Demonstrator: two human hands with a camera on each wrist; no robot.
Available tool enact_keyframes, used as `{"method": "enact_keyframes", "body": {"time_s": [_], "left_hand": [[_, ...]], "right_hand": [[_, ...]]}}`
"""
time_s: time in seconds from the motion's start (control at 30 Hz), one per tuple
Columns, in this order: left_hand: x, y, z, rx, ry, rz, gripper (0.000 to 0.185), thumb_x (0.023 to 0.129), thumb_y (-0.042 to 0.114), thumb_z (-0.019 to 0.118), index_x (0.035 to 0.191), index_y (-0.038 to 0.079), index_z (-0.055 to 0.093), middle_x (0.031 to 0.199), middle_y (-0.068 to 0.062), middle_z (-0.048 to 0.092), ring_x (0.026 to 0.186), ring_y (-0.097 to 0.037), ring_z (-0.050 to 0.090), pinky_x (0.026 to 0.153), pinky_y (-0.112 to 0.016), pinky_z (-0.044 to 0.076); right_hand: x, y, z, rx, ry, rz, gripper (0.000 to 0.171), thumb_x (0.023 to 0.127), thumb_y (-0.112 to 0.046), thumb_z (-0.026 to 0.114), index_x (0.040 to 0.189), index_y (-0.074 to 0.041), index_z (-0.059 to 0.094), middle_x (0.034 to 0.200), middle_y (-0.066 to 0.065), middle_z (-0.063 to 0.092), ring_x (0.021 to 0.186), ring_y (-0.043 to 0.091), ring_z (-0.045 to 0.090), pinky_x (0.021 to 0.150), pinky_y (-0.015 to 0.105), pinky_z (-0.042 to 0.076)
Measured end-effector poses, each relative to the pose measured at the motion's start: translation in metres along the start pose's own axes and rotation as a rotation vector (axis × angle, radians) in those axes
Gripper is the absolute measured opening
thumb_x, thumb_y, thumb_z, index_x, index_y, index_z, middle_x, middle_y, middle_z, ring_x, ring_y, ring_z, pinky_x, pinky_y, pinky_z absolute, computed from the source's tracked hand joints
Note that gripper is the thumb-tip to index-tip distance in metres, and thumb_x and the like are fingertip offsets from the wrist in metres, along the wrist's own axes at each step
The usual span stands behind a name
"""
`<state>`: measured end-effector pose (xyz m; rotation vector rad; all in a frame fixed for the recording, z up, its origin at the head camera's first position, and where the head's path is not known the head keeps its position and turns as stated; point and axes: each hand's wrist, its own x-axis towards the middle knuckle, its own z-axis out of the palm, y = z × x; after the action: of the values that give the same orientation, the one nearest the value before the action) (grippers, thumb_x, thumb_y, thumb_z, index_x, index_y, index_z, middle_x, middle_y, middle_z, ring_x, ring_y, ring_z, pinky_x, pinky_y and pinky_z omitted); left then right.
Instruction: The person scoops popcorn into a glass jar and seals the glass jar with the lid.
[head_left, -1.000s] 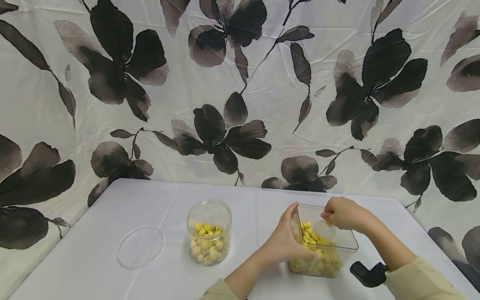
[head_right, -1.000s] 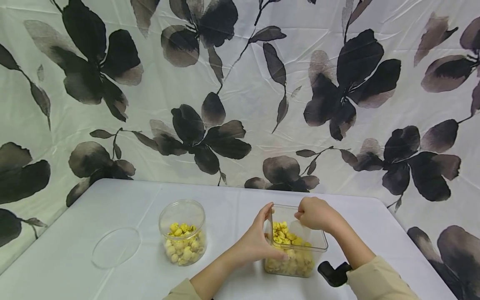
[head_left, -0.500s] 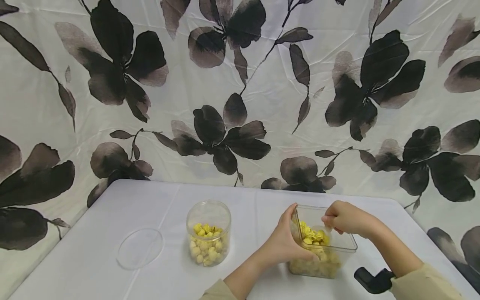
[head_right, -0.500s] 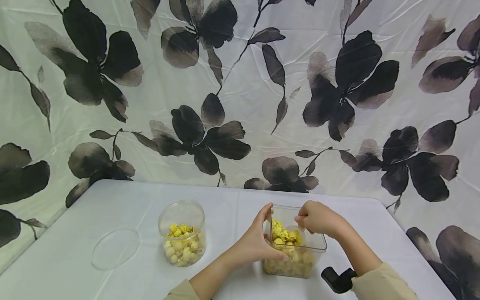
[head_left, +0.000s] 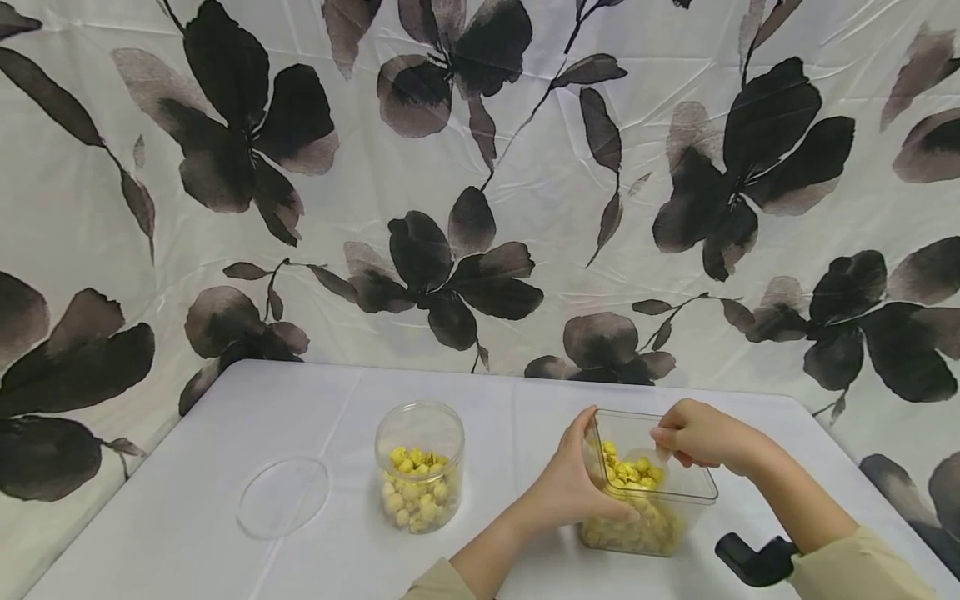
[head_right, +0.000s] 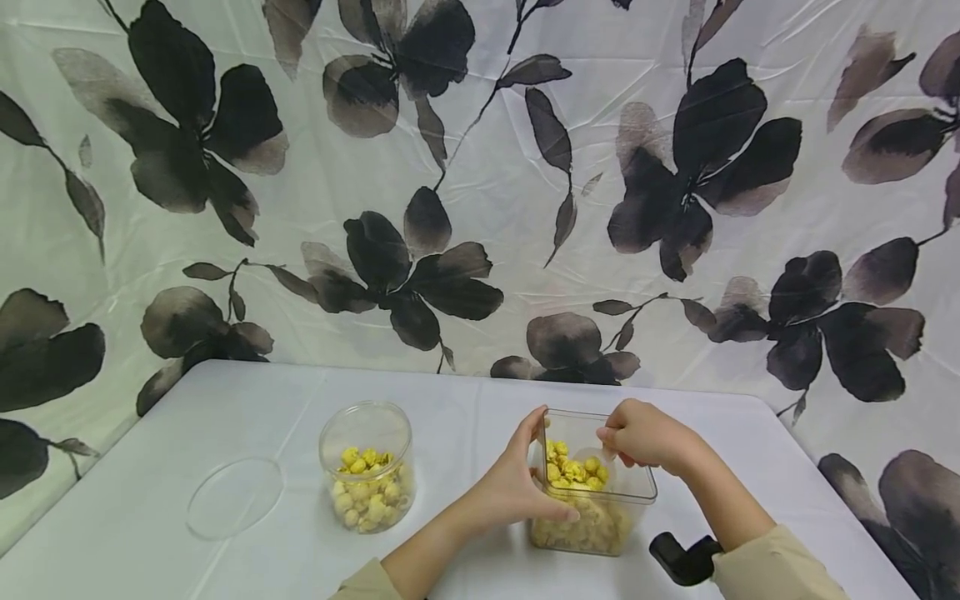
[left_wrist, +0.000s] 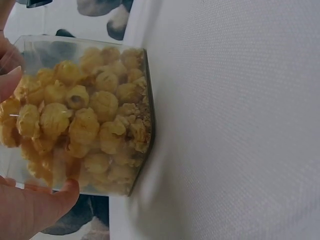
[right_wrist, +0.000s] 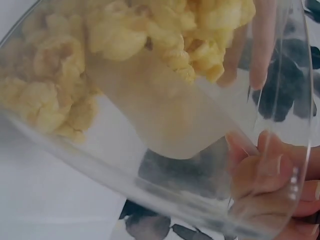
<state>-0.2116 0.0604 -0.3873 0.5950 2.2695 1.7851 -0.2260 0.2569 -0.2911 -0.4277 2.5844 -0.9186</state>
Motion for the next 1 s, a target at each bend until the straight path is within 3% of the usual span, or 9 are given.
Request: {"method": "enact_keyframes", "body": {"time_s": [0.7, 1.0], "left_hand": [[0.0018, 0.0001, 0.0011, 0.012, 0.002, 0.009, 0.119, 0.055, 0.019, 0.090, 0.147, 0.026, 0.015, 0.146, 0.000, 0.025, 0.132, -0.021, 0.029, 0.104, -0.045, 0.029], [0.0004, 0.0009, 0.0003, 0.007, -0.007, 0.014, 0.118, 0.056, 0.017, 0.088, 0.147, 0.026, 0.014, 0.146, -0.001, 0.025, 0.132, -0.021, 0.029, 0.103, -0.044, 0.030]], "right_hand": [[-0.0063, 0.0082, -0.0097, 0.109, -0.011, 0.004, 0.028, 0.096, -0.009, 0.046, 0.080, 0.008, 0.063, 0.054, -0.002, 0.044, 0.042, 0.005, 0.029, 0.042, 0.019, 0.025], [-0.0066, 0.0041, -0.0061, 0.089, -0.019, -0.021, 0.028, 0.096, -0.009, 0.047, 0.079, 0.006, 0.063, 0.054, -0.002, 0.044, 0.042, 0.006, 0.029, 0.042, 0.019, 0.025]]}}
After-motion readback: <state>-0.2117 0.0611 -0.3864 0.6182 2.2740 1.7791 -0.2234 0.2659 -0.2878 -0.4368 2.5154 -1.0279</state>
